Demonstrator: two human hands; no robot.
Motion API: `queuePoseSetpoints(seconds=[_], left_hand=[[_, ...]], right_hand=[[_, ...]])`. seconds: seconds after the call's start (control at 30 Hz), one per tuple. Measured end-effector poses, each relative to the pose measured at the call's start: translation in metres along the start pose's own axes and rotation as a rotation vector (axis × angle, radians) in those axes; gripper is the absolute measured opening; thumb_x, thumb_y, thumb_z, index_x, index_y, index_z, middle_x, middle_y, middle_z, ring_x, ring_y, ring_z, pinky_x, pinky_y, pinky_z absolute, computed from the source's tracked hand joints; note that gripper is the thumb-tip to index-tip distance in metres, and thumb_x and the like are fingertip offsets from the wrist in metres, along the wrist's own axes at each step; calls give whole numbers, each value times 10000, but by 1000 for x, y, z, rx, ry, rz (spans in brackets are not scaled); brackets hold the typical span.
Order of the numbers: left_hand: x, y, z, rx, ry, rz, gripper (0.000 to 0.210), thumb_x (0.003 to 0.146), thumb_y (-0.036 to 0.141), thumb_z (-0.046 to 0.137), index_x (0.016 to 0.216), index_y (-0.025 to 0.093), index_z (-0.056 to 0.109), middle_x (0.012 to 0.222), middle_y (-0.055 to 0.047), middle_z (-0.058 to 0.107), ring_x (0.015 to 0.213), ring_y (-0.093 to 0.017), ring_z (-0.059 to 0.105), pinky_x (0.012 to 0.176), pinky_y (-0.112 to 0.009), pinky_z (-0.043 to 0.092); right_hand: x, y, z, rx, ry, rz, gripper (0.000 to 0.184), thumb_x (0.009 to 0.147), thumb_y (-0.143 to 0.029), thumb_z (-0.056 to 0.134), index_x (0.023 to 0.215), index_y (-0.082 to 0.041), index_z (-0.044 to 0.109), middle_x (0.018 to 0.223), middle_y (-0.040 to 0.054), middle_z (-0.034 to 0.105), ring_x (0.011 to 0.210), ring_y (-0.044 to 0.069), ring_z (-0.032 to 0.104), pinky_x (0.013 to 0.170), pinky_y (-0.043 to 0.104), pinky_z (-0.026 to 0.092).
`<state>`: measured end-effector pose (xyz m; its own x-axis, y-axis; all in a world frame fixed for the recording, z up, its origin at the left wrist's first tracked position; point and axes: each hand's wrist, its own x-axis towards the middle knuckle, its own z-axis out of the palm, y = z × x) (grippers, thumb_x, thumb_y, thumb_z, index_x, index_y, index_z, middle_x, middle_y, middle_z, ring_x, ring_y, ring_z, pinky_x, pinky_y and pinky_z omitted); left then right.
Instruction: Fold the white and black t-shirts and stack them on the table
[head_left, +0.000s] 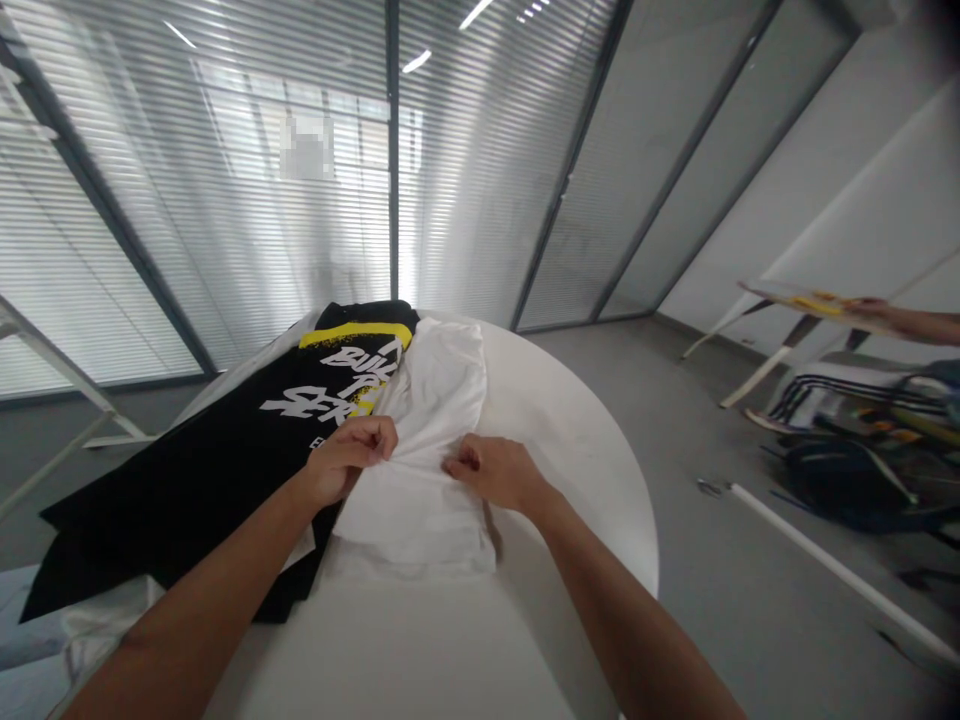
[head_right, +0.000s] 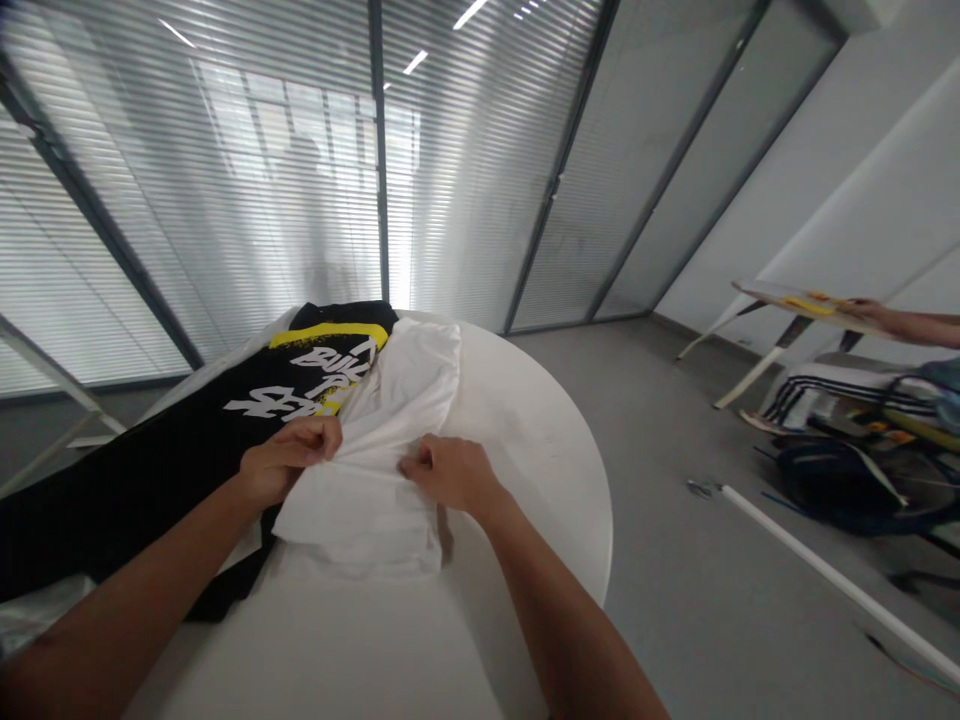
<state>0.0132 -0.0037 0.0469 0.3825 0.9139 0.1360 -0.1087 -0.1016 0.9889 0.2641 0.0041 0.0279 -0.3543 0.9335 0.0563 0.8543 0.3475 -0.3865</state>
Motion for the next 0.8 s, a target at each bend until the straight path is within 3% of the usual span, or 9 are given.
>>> queuePoseSetpoints(seconds=[0.1,0.23,0.37,0.5,0.6,0.73,0.8], left_hand=[[2,2,-6,-63,-45,-54,126,428,256,493,519,183,543,506,-22,449,515,-144,394,496,-283,291],[0,1,-15,-48,-301,-203,132,419,234,496,511,175,570,488,-30,459,488,-138,375,466,-286,271],[-4,-2,-26,74,-493,-424,161,493,212,543,613,169,640,484,-22,509,437,-151,446,426,-274,323],[-8,-3,-31,52,-554,-658,173,610,271,551,737,183,628,496,-49,601,466,-255,613,411,-305,424],[-6,-7,-28,195,-480,-681,237,694,387,604,813,183,617,604,-63,661,521,-265,659,408,-296,451],[3,-20,-16,532,-141,-557,376,807,571,485,845,200,534,630,-12,624,398,-186,591,344,-239,365],[7,-24,-8,720,-53,-497,404,843,597,407,828,206,506,624,0,609,353,-150,540,350,-229,334]], right_hand=[[-1,2,3,59,-65,-62,358,777,-543,669,930,-221,641,752,25,654,652,156,555,579,260,288],[-3,5,2,213,-191,-242,302,787,-298,668,1077,-235,618,746,-21,610,634,122,522,582,233,308],[-4,12,-6,312,-302,-287,218,772,-165,592,967,-225,671,656,-47,541,590,104,473,554,216,312],[-3,19,-12,410,-382,-252,222,701,-74,529,809,-189,685,647,-36,584,605,109,508,564,213,342],[-1,22,-14,401,-389,-243,219,672,-52,494,715,-178,668,638,-30,600,610,114,527,580,217,354],[1,22,-14,268,-289,-189,147,744,-121,522,711,-180,653,649,-17,605,615,117,528,581,225,334],[2,21,-13,170,-174,-148,145,831,-222,523,766,-185,648,695,-4,622,637,121,528,596,235,321]])
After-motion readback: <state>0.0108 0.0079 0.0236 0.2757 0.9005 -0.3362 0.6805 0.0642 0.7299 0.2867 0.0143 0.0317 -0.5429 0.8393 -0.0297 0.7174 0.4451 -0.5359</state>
